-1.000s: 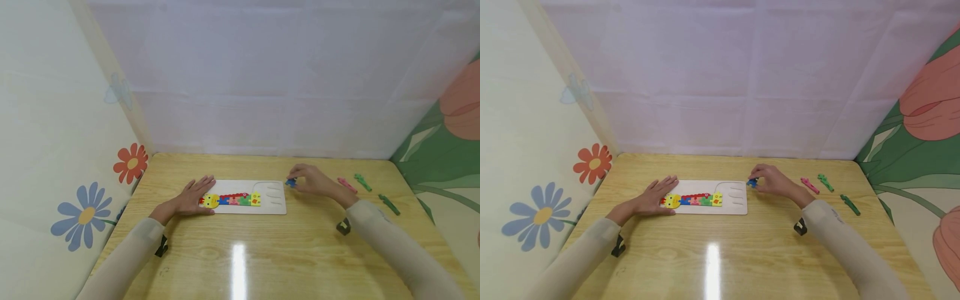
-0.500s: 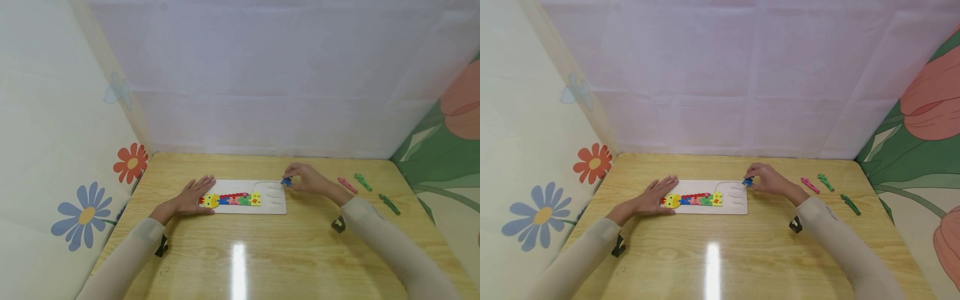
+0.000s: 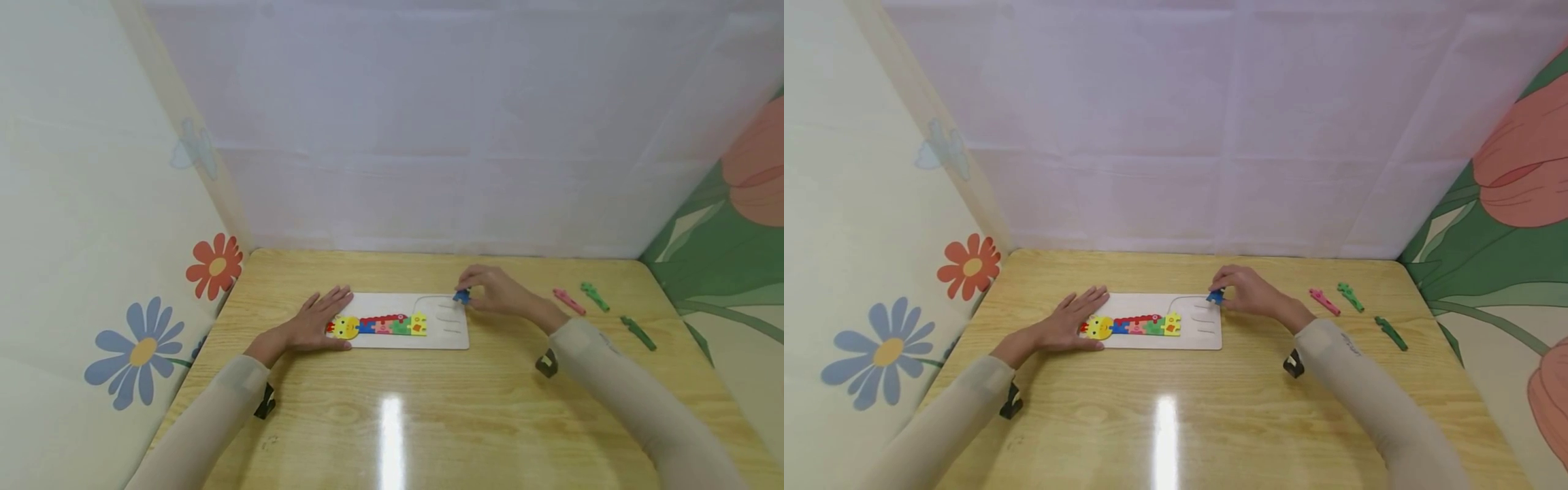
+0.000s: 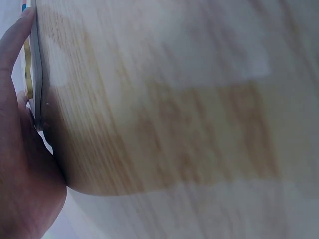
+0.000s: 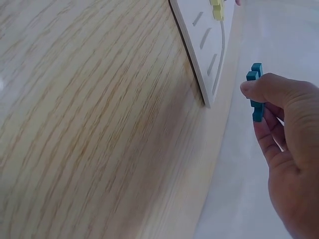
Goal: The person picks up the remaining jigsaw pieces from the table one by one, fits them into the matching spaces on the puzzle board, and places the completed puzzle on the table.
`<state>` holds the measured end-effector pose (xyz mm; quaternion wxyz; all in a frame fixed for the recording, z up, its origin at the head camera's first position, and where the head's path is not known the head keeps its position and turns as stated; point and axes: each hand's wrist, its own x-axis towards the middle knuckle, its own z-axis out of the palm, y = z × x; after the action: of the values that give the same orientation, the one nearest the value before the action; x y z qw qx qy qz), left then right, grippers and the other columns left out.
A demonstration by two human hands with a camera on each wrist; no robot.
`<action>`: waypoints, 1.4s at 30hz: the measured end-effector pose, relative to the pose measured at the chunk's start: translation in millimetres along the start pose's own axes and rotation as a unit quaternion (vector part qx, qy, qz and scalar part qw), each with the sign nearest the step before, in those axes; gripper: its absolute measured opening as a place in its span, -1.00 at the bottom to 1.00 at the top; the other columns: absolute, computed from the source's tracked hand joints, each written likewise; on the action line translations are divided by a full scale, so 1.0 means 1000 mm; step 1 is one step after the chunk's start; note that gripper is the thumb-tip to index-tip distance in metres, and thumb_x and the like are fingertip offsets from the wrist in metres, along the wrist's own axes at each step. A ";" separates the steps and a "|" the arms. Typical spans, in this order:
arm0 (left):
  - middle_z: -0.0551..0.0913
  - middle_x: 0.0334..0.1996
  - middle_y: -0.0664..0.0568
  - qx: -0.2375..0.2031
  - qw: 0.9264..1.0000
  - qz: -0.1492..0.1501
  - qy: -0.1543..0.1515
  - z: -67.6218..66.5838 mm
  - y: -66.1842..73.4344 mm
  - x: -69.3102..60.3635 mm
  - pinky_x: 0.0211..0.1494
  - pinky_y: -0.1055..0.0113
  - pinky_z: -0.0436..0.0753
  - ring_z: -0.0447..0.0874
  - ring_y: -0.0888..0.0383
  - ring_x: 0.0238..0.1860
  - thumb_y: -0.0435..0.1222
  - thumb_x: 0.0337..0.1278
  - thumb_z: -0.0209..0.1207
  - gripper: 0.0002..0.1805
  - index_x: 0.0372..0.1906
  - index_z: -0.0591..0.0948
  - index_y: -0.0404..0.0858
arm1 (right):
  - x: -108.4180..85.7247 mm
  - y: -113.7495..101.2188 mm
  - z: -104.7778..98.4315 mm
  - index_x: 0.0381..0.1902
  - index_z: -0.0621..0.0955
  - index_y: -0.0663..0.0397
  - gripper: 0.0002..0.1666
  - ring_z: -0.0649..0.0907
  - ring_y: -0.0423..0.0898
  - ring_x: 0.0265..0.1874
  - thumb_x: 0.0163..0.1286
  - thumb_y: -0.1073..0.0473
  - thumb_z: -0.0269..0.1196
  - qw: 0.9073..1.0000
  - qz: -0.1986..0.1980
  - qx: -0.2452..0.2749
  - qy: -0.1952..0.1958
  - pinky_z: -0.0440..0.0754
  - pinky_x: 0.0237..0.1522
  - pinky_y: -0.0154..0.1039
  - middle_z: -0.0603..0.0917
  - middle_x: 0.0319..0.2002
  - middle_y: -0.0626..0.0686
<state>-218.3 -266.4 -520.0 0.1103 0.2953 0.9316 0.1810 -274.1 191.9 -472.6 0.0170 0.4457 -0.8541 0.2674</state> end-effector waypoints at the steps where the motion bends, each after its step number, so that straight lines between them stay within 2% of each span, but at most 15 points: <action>1: -0.07 0.74 -0.16 0.000 1.000 0.000 0.000 0.000 0.000 0.000 0.63 -0.37 -0.24 -0.22 -0.21 0.73 0.30 0.17 0.34 0.25 0.73 0.02 -0.25 | 0.001 0.000 0.000 -0.05 0.80 0.28 -0.61 0.75 0.12 -0.02 0.12 0.42 0.56 1.000 0.004 0.002 -0.004 0.72 0.13 0.08 0.75 -0.02 0.19; 11: -0.06 0.73 -0.17 -0.005 1.000 0.006 0.002 0.001 0.000 0.001 0.62 -0.40 -0.23 -0.22 -0.23 0.73 0.32 0.17 0.31 0.25 0.72 0.03 -0.27 | 0.012 -0.004 0.005 -0.01 0.79 0.27 -0.60 0.72 0.09 0.02 0.16 0.38 0.58 1.000 0.009 0.002 -0.023 0.70 0.16 0.06 0.75 -0.01 0.15; 20: -0.10 0.74 -0.14 0.004 1.000 -0.001 -0.004 0.002 -0.001 0.001 0.64 -0.37 -0.25 -0.25 -0.20 0.73 0.34 0.18 0.29 0.26 0.73 0.00 -0.24 | 0.019 -0.007 0.010 -0.03 0.79 0.29 -0.62 0.73 0.12 0.01 0.15 0.39 0.56 1.000 -0.013 -0.003 -0.017 0.72 0.14 0.07 0.76 -0.02 0.18; 35: -0.11 0.75 -0.10 0.006 1.000 -0.001 -0.007 0.003 -0.002 0.002 0.65 -0.32 -0.27 -0.26 -0.16 0.74 0.32 0.17 0.32 0.26 0.74 -0.01 -0.22 | 0.031 -0.013 0.018 0.03 0.78 0.28 -0.59 0.71 0.13 0.09 0.18 0.40 0.53 0.999 -0.006 0.000 -0.036 0.68 0.22 0.08 0.75 0.05 0.18; 42: -0.11 0.75 -0.11 0.006 1.000 0.000 -0.006 0.002 -0.003 0.001 0.65 -0.34 -0.25 -0.25 -0.17 0.74 0.32 0.18 0.32 0.26 0.74 -0.01 -0.23 | 0.035 -0.014 0.022 0.02 0.77 0.31 -0.58 0.71 0.14 0.08 0.17 0.41 0.53 0.999 -0.021 -0.003 -0.033 0.68 0.21 0.08 0.75 0.04 0.20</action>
<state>-220.2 -267.2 -522.7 0.1138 0.2970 0.9320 0.1740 -280.1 148.6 -475.9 -0.0043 0.4719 -0.8456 0.2496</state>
